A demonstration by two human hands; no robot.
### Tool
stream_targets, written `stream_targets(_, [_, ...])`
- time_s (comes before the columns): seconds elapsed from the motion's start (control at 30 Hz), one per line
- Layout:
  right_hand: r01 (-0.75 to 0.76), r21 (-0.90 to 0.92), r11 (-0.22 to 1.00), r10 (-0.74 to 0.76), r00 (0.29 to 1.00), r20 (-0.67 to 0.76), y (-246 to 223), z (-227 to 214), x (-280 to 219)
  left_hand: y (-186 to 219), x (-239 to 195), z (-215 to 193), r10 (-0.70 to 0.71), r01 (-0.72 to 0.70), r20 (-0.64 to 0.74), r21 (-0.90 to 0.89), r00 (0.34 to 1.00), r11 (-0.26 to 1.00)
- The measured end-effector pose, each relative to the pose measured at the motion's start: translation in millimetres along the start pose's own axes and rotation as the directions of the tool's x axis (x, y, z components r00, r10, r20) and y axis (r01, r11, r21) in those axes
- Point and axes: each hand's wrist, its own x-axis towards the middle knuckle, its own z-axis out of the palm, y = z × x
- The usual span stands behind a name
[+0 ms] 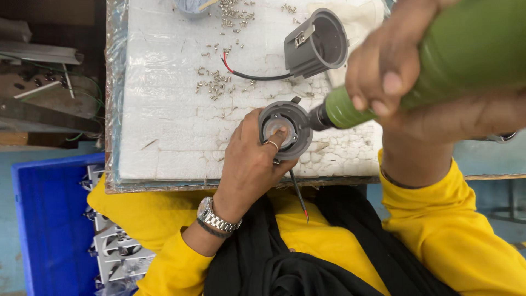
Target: The person assembles an LED light fixture by positioning components in a housing, using a power screwdriver to secure them, and cleaning the interior with a cloth.
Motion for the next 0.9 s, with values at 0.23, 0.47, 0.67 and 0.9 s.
stream_targets(0.23, [-0.059, 0.02, 0.998, 0.061, 0.983, -0.173, -0.4, 14.6, -29.8, 0.1, -2.7, 2.7, -0.001, 0.001, -0.013, 0.013, 1.0, 1.0])
stream_targets(0.47, [-0.06, 0.031, 0.998, 0.063, 0.992, -0.112, 5.5, 9.5, -31.2, -0.3, -2.8, 2.6, -0.007, 0.007, -0.005, 0.008, 1.0, 1.0])
stream_targets(0.67, [-0.044, 0.121, 0.992, 0.026, 0.989, 0.145, 8.6, 7.3, -13.3, -0.6, -1.8, 2.6, 0.004, -0.004, -0.009, 0.003, 1.0, 1.0])
stream_targets(0.9, [-0.092, 0.087, 0.992, 0.064, 0.958, 0.279, -1.0, 13.1, 16.1, 0.2, 0.0, 1.5, 0.026, -0.026, -0.017, 0.006, 1.0, 1.0])
